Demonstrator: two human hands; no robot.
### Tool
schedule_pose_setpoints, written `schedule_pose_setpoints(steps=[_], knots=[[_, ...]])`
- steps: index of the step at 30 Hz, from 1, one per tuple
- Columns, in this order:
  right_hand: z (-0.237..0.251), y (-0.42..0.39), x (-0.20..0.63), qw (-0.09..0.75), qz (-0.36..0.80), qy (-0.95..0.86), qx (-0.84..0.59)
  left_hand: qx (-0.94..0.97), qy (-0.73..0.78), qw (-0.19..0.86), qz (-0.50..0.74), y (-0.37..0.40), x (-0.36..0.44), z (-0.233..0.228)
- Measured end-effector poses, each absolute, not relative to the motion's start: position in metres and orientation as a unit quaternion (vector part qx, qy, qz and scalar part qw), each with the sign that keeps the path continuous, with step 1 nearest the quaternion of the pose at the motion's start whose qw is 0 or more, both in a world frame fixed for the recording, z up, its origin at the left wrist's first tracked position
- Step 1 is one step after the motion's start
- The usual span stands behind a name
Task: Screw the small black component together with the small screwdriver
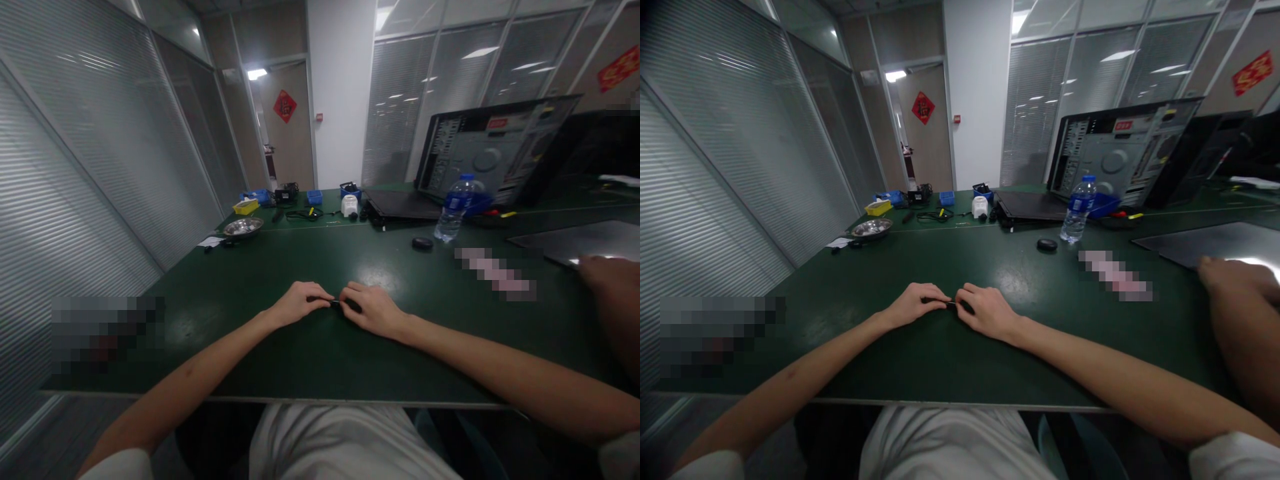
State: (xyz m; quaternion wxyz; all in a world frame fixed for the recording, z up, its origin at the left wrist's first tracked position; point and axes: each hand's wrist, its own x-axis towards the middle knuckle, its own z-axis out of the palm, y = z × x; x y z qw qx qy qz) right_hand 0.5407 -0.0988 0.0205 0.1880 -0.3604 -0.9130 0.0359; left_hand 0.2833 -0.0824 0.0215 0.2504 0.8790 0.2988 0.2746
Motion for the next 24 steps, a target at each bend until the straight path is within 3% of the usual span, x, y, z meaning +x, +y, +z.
schedule_pose_setpoints(steps=[24], knots=[[0.0222, -0.0989, 0.5429, 0.183, 0.047, -0.913, -0.361, 0.867, 0.303, 0.266, 0.293, -0.0827, 0.2868, 0.0184]])
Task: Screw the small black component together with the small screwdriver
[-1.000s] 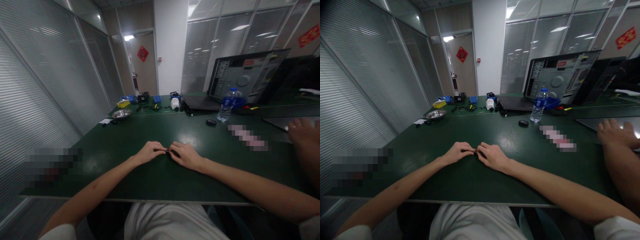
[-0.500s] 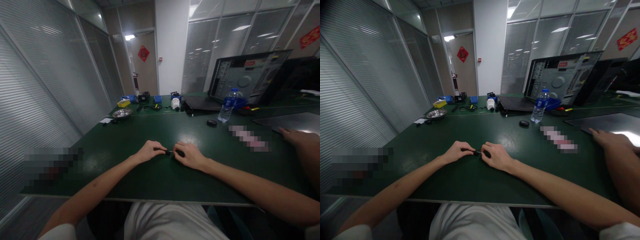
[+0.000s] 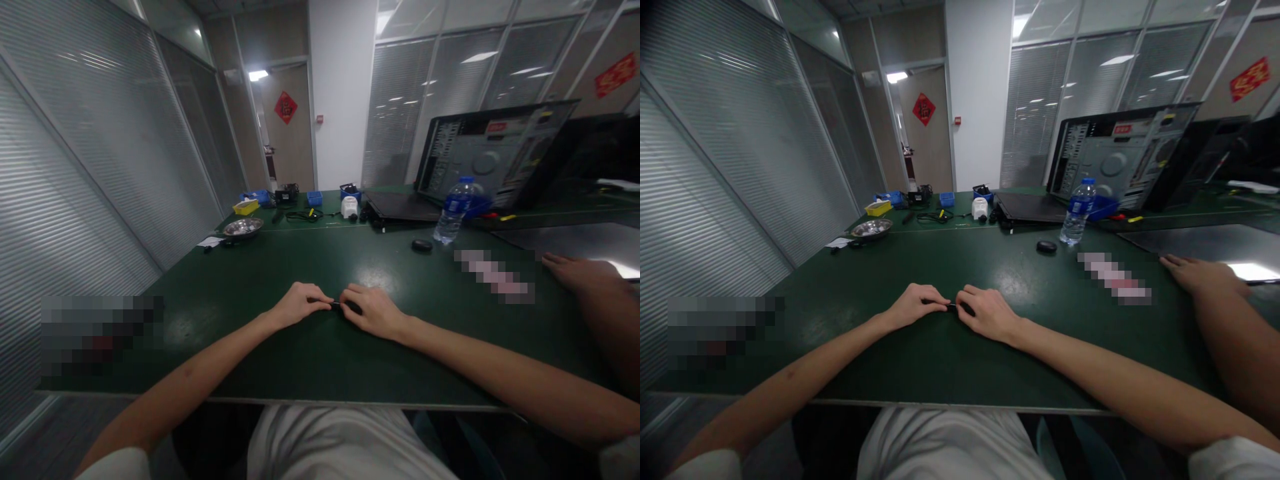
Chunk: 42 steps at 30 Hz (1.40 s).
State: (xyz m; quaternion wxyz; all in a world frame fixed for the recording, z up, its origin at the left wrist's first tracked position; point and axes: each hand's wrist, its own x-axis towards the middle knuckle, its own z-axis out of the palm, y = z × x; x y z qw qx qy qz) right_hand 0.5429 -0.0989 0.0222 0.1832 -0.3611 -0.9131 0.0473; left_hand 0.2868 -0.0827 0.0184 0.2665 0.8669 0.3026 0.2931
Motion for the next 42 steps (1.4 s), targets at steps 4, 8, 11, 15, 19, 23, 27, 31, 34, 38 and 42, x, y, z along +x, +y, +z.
schedule_pose_setpoints(steps=[4, 8, 11, 15, 19, 23, 27, 31, 34, 38, 42], knots=[[0.022, -0.099, 0.543, 0.183, 0.045, -0.914, -0.359, 0.858, 0.312, 0.286, 0.291, -0.087, 0.287, 0.024], [0.022, -0.099, 0.542, 0.181, 0.040, -0.915, -0.357, 0.846, 0.328, 0.278, 0.315, -0.085, 0.286, 0.026], [0.021, -0.099, 0.543, 0.183, 0.036, -0.916, -0.355, 0.846, 0.356, 0.217, 0.333, -0.079, 0.286, 0.023], [0.022, -0.100, 0.543, 0.183, 0.033, -0.919, -0.346, 0.878, 0.354, 0.153, 0.285, -0.075, 0.288, 0.018], [0.022, -0.101, 0.543, 0.186, 0.029, -0.920, -0.344, 0.905, 0.328, 0.128, 0.238, -0.080, 0.287, 0.019], [0.021, -0.101, 0.544, 0.201, 0.035, -0.917, -0.344, 0.895, 0.336, 0.139, 0.259, -0.089, 0.285, 0.027], [0.021, -0.102, 0.546, 0.235, 0.044, -0.908, -0.344, 0.901, 0.303, 0.176, 0.255, -0.101, 0.290, 0.038], [0.022, -0.103, 0.547, 0.273, 0.043, -0.902, -0.333, 0.902, 0.307, 0.180, 0.244, -0.106, 0.298, 0.038], [0.021, -0.103, 0.546, 0.279, 0.042, -0.901, -0.329, 0.898, 0.322, 0.164, 0.252, -0.103, 0.301, 0.031], [0.020, -0.103, 0.546, 0.278, 0.043, -0.901, -0.331, 0.888, 0.355, 0.148, 0.253, -0.094, 0.298, 0.026], [0.021, -0.103, 0.546, 0.279, 0.044, -0.901, -0.329, 0.880, 0.391, 0.151, 0.226, -0.076, 0.280, 0.024]])
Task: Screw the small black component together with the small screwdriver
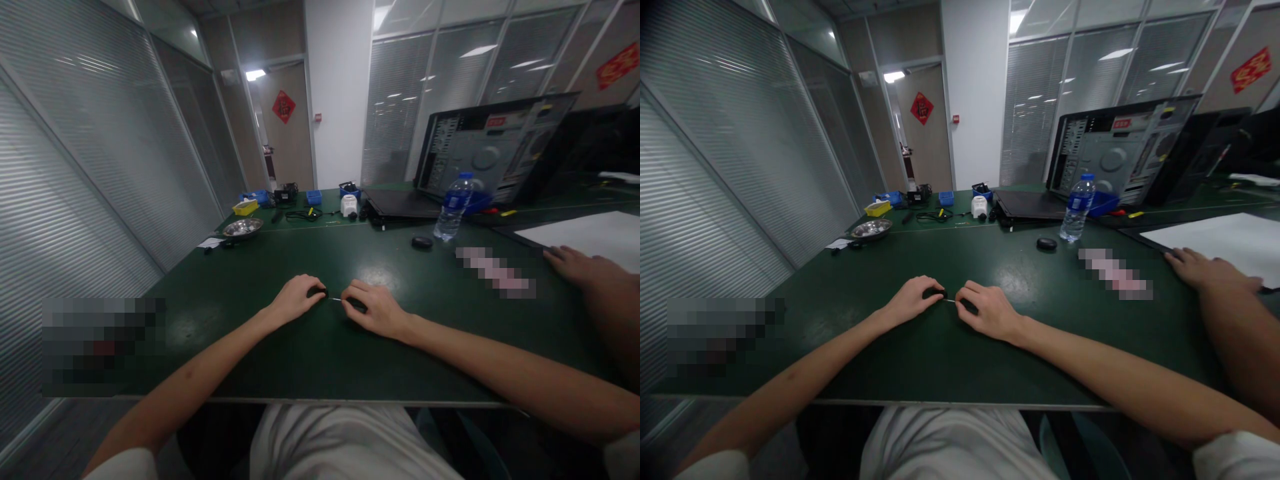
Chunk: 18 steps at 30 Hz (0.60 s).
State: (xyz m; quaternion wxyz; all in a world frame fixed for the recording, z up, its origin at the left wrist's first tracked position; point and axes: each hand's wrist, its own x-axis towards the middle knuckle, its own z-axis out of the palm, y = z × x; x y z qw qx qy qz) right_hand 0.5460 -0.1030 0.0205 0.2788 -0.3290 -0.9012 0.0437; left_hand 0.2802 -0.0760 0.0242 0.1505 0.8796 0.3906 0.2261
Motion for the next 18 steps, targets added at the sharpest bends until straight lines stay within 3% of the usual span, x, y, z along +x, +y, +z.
schedule_pose_setpoints(steps=[4, 9, 18], knots=[[0.020, -0.103, 0.547, 0.281, 0.040, -0.902, -0.326, 0.837, 0.461, 0.144, 0.257, -0.039, 0.229, 0.018], [0.017, -0.101, 0.548, 0.293, 0.035, -0.904, -0.309, 0.729, 0.642, 0.012, 0.236, 0.006, 0.122, 0.015], [0.020, -0.102, 0.548, 0.295, 0.043, -0.905, -0.304, 0.514, 0.817, -0.127, 0.228, -0.007, -0.021, 0.003]])
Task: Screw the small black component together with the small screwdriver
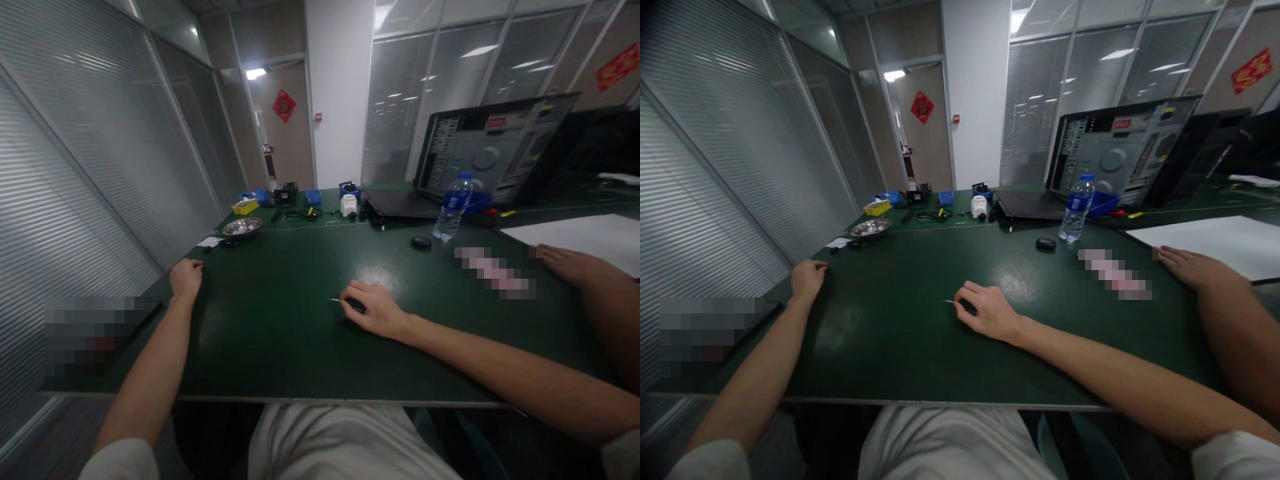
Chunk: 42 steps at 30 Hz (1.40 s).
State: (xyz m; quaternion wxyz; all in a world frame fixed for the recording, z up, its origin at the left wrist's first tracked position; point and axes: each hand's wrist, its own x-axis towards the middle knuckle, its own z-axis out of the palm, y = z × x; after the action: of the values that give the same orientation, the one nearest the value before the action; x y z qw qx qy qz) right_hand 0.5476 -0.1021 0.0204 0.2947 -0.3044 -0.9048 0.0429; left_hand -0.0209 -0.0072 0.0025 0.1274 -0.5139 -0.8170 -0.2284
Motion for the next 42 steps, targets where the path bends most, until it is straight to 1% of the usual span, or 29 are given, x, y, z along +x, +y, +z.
schedule_pose_setpoints(steps=[3, 9, 14, 20, 26, 42], knots=[[0.0199, -0.1020, 0.5477, 0.296, 0.042, -0.904, -0.304, -0.470, -0.844, 0.122, -0.227, -0.0091, -0.0296, -0.0044], [0.0178, -0.1008, 0.5473, 0.300, 0.040, -0.904, -0.302, -0.450, -0.852, 0.141, -0.226, -0.0094, -0.0256, -0.0059], [0.0190, -0.1014, 0.5471, 0.300, 0.044, -0.903, -0.303, -0.431, -0.864, 0.136, -0.221, -0.0092, -0.0268, -0.0042], [0.0193, -0.1019, 0.5463, 0.298, 0.041, -0.904, -0.303, -0.450, -0.858, 0.146, -0.199, -0.0084, -0.0259, -0.0042], [0.0197, -0.1019, 0.5469, 0.294, 0.042, -0.906, -0.303, -0.445, -0.855, 0.158, -0.214, -0.0109, -0.0258, -0.0077], [0.0198, -0.1017, 0.5469, 0.295, 0.044, -0.906, -0.300, -0.448, -0.859, 0.144, -0.200, -0.0112, -0.0266, -0.0077]])
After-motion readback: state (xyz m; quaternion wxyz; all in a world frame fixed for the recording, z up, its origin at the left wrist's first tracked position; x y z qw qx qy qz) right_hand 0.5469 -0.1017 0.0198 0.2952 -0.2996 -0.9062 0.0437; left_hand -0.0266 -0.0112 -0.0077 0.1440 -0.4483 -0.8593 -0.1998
